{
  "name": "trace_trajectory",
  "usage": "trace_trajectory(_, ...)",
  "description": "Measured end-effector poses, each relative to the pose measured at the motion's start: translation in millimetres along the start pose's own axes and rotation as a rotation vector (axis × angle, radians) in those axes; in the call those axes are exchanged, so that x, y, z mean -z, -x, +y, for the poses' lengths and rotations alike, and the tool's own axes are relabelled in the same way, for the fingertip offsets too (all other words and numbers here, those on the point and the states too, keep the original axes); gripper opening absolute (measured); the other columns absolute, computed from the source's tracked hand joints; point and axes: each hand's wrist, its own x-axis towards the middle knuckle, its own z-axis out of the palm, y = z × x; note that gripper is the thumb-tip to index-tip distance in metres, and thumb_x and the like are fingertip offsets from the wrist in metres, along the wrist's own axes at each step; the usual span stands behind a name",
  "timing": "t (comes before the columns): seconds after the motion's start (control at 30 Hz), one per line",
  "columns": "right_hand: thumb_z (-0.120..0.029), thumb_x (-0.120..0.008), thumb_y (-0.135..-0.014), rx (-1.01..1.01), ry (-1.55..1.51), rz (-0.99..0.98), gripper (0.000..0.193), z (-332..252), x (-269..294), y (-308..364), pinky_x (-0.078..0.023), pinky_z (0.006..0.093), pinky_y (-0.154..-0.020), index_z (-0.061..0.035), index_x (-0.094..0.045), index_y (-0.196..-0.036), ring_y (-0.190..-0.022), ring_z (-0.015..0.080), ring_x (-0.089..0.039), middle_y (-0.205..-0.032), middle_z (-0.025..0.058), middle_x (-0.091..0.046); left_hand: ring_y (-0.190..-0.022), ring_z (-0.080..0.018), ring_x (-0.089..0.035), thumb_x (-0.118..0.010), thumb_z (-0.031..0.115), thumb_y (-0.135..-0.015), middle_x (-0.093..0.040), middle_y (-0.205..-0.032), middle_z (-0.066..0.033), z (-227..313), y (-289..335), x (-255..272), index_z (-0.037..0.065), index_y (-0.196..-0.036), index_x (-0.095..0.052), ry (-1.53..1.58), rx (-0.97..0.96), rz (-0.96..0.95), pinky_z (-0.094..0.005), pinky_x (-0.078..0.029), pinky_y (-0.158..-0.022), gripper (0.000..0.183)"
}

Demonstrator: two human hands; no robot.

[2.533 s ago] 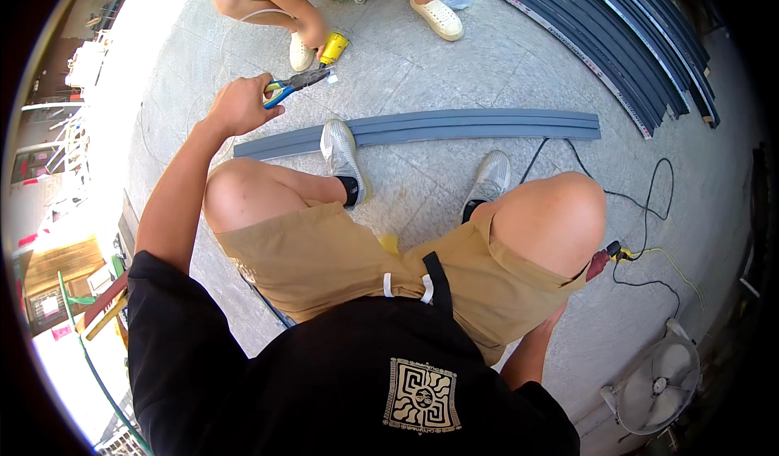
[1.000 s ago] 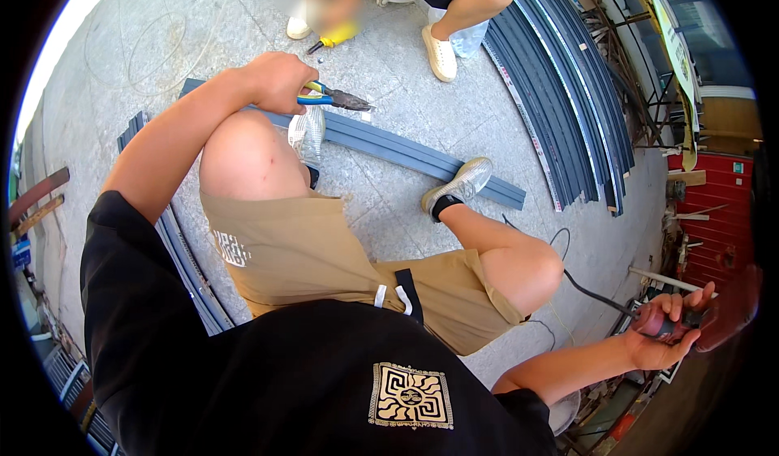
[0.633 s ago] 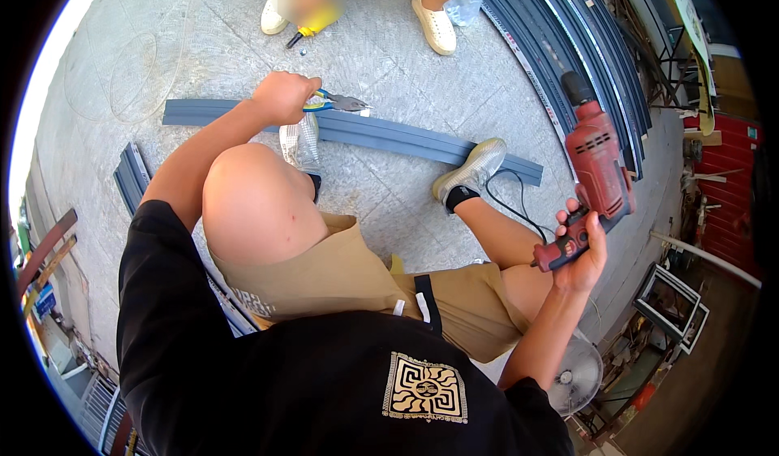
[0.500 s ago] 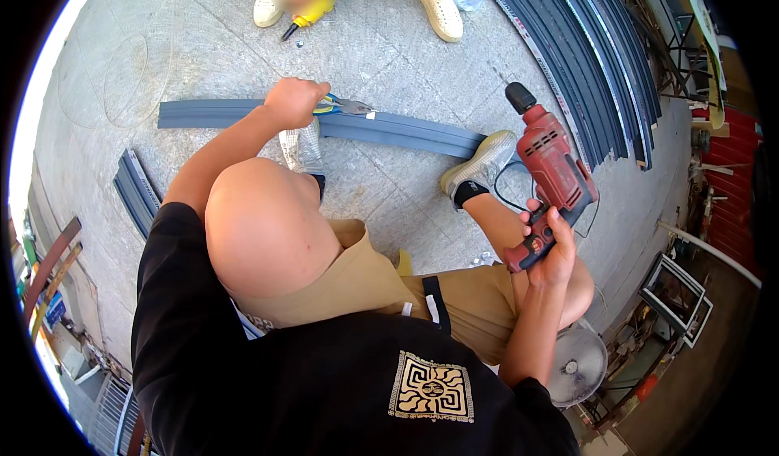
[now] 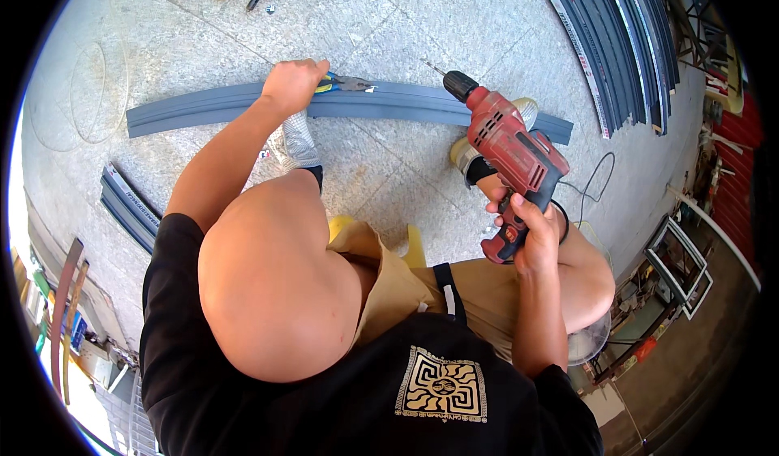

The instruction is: The person uses pliers to hold a small metal bracket and then uses a power drill to create a hole in a curved metal strip while an assistant holds it in place.

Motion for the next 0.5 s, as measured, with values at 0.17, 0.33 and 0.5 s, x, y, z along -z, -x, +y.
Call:
trace_trajectory(0.17, -0.016, -0.074, -0.097, -0.057, 0.032, 0.008, 0.039, 6, -7, -4, -0.056, 0.0320, -0.076, 0.0028, -0.069, -0.131, -0.092, 0.0206, -0.075, -0.112, 0.0140, -0.078, -0.085, -0.0329, -0.077, -0.066, 0.005, -0.091, -0.072, -0.092, -0.0116, -5, -3, -8, 0.011, -0.107, -0.061, -0.012, -0.009, 0.013, -0.0455, -0.062, -0.070, 0.018)
trace_trajectory(0.33, -0.016, -0.079, -0.095, -0.122, 0.086, 0.014, 0.035, 24, -20, -6, -0.056, 0.0307, -0.073, 0.0024, -0.072, -0.123, -0.087, 0.0173, -0.074, -0.105, 0.0119, -0.079, -0.083, -0.0306, -0.077, -0.066, 0.006, -0.091, -0.071, -0.089, -0.0101, -4, 2, -12, 0.011, -0.107, -0.061, -0.078, 0.021, 0.040, -0.0449, -0.062, -0.069, 0.018)
trace_trajectory(0.5, -0.023, -0.083, -0.093, -0.117, 0.280, 0.014, 0.026, 34, -29, -8, -0.050, 0.0287, -0.061, -0.0008, -0.076, -0.105, -0.070, 0.0096, -0.065, -0.085, 0.0054, -0.077, -0.081, -0.0315, -0.076, -0.067, 0.004, -0.090, -0.070, -0.088, -0.0107, 3, 9, -12, 0.011, -0.106, -0.060, -0.089, 0.020, 0.032, -0.0455, -0.061, -0.069, 0.019)
